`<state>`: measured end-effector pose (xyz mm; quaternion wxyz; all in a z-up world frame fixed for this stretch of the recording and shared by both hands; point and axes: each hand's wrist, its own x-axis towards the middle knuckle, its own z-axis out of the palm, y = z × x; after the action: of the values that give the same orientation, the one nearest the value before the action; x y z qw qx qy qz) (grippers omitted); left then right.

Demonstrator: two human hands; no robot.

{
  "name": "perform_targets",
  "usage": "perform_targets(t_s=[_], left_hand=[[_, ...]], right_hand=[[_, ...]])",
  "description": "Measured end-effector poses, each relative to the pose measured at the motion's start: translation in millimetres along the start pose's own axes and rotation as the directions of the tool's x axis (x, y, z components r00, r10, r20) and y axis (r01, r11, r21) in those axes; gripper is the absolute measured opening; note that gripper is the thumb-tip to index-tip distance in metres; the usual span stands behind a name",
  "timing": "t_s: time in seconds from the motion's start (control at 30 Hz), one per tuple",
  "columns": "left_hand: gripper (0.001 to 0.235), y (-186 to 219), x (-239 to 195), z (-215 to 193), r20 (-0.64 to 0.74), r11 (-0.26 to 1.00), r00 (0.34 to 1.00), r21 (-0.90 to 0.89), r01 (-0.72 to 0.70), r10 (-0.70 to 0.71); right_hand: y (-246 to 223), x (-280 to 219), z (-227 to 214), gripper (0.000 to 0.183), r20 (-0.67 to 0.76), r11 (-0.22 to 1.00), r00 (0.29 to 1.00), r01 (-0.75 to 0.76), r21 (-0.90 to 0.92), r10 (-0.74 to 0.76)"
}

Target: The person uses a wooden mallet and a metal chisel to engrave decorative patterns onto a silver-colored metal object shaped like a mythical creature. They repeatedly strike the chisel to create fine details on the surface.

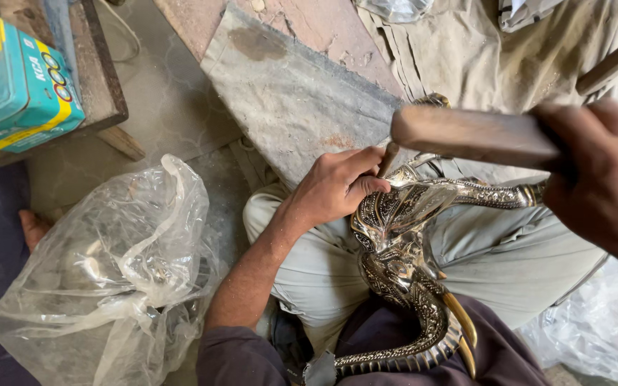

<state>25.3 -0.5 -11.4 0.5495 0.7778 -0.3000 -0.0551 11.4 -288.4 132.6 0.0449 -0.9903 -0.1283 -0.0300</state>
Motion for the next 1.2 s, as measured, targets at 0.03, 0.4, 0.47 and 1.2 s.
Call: perform_targets(t_s=[0.03, 0.4, 0.47, 1.2], left_hand=[[0.037, -0.6, -1.2, 0.2, 0.0, 1.0, 1.0, 0.0, 0.004, -0.004], [0.035, 1.1, 0.1, -1.7, -0.008, 0.998, 1.0, -0.06, -0.028, 0.028], [0.034, 0.7, 0.0, -1.6, -0.006, 0.999, 1.0, -0.04, -0.012, 0.011], [0.031, -2.2, 1.9, -2.0, 0.023, 0.999, 1.0, -0.044, -0.02, 0.021]], right_hand=[[0.3, -2.7, 1.5, 0.057, 0.007, 1.0, 1.0, -0.001, -0.02, 0.001], [-8.0, -4.0, -12.2, 0.057, 0.063, 0.968, 0.993, 0.114, -0.223, -0.102], [-16.1, -1.8, -13.5, 0.047, 0.035, 0.955, 0.983, -0.182, 0.234, 0.179], [7.0, -4.0, 3.0, 0.04, 0.362, 0.972, 0.928, 0.001, -0.235, 0.087]])
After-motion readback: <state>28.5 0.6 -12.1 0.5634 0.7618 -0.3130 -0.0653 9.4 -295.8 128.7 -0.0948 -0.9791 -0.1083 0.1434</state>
